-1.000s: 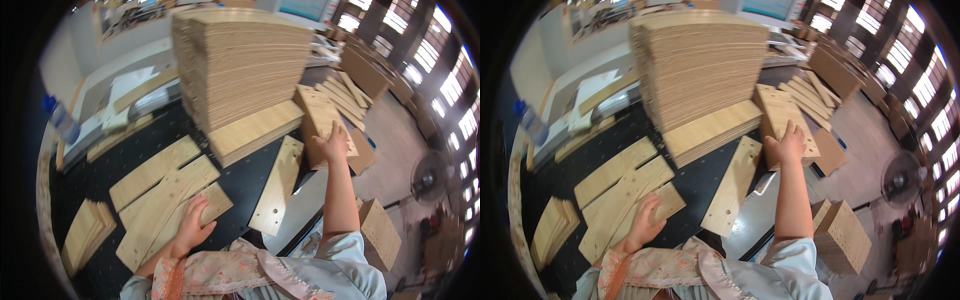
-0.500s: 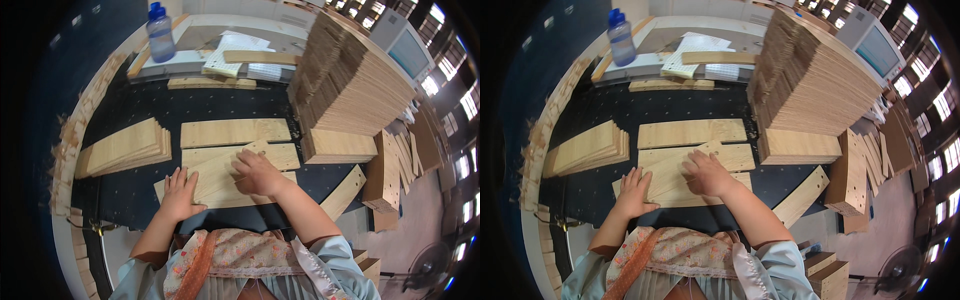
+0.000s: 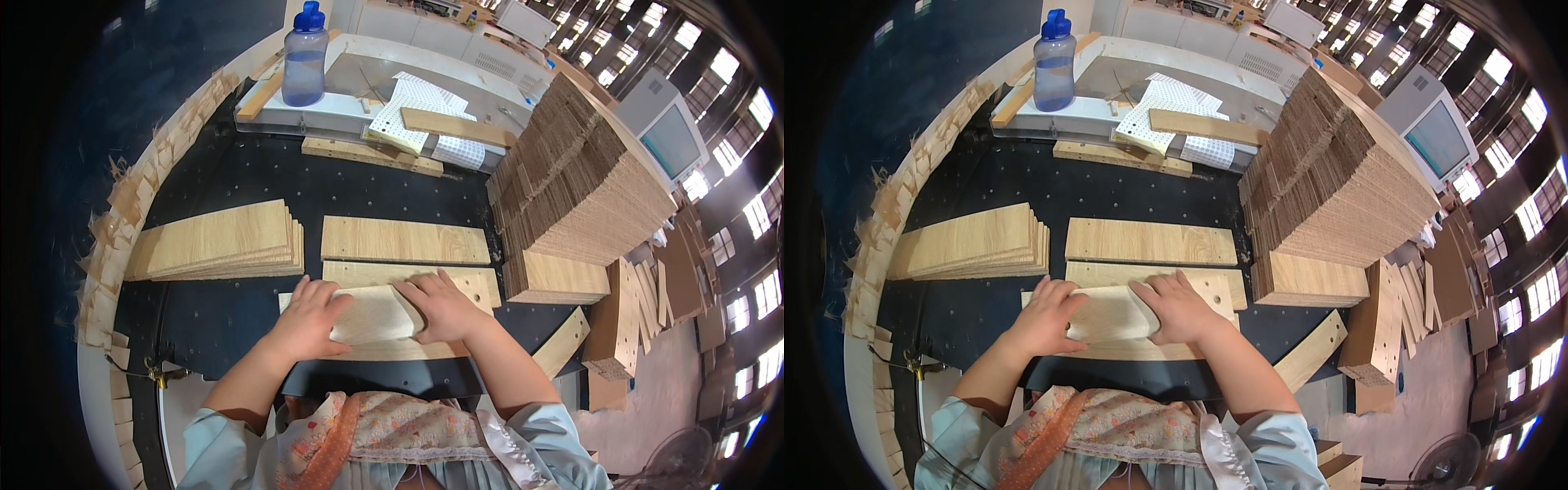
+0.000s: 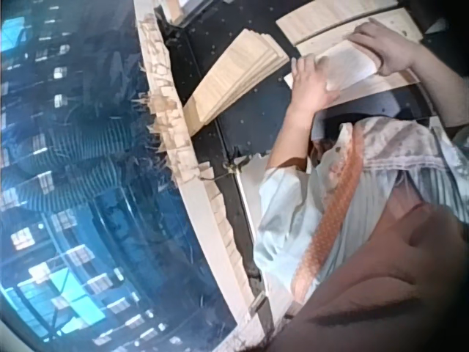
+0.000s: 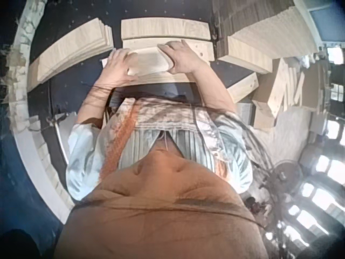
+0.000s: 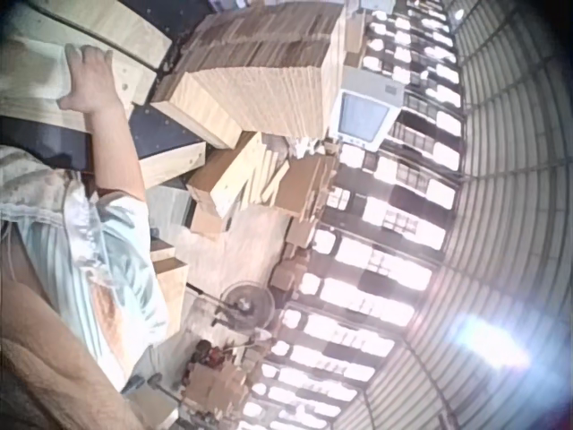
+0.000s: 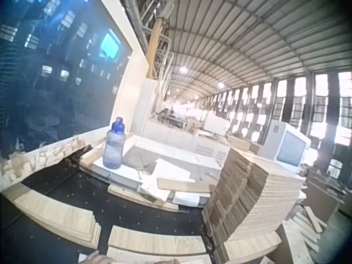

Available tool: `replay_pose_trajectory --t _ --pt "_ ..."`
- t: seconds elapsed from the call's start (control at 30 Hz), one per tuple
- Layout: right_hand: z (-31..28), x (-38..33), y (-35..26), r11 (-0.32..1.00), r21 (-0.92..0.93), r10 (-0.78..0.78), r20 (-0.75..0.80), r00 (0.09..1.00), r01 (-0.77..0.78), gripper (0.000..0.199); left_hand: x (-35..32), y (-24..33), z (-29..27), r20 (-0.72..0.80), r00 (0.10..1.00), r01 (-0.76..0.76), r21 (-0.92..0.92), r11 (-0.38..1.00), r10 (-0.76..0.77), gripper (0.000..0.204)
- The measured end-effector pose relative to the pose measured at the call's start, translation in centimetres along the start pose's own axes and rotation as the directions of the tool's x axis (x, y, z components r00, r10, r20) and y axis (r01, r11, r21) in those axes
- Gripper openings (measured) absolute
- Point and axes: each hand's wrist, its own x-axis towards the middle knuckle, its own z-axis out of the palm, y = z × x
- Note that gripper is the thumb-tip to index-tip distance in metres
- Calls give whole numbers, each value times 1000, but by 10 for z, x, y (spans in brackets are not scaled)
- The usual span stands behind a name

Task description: The person handles several wooden panels on a workbench, picking them up to view the holes and surfaces, and then uses a handheld air nozzle to blow dust off the panels one by one.

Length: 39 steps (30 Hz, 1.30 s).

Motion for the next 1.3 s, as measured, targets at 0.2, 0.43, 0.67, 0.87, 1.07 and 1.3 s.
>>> replay_pose_trajectory --t 0.2,0.43,0.67,0.87,1.07,1.3 --pt "41 -26 31 993 105 70 -147 987 -55 91 95 -6 -27 61 997 -40 39 998 37 75" --pt "40 -25 24 977 184 138 -155 978 -109 89 264 -135 1 -417 532 610 -415 675 -737 60" --pt "42 -24 31 981 186 92 -187 978 -57 77 283 -255 17 -411 106 808 -495 319 -906 52" --pt "42 -25 35 968 236 138 -208 968 -87 75 283 -223 20 -333 70 841 -488 235 -940 51" --pt "40 -27 39 972 223 117 -161 980 -80 79 271 -173 13 -297 294 898 -241 369 -909 57" --pt "41 -27 37 981 187 79 -171 982 -47 77 306 -178 18 -76 816 564 320 761 -572 82"
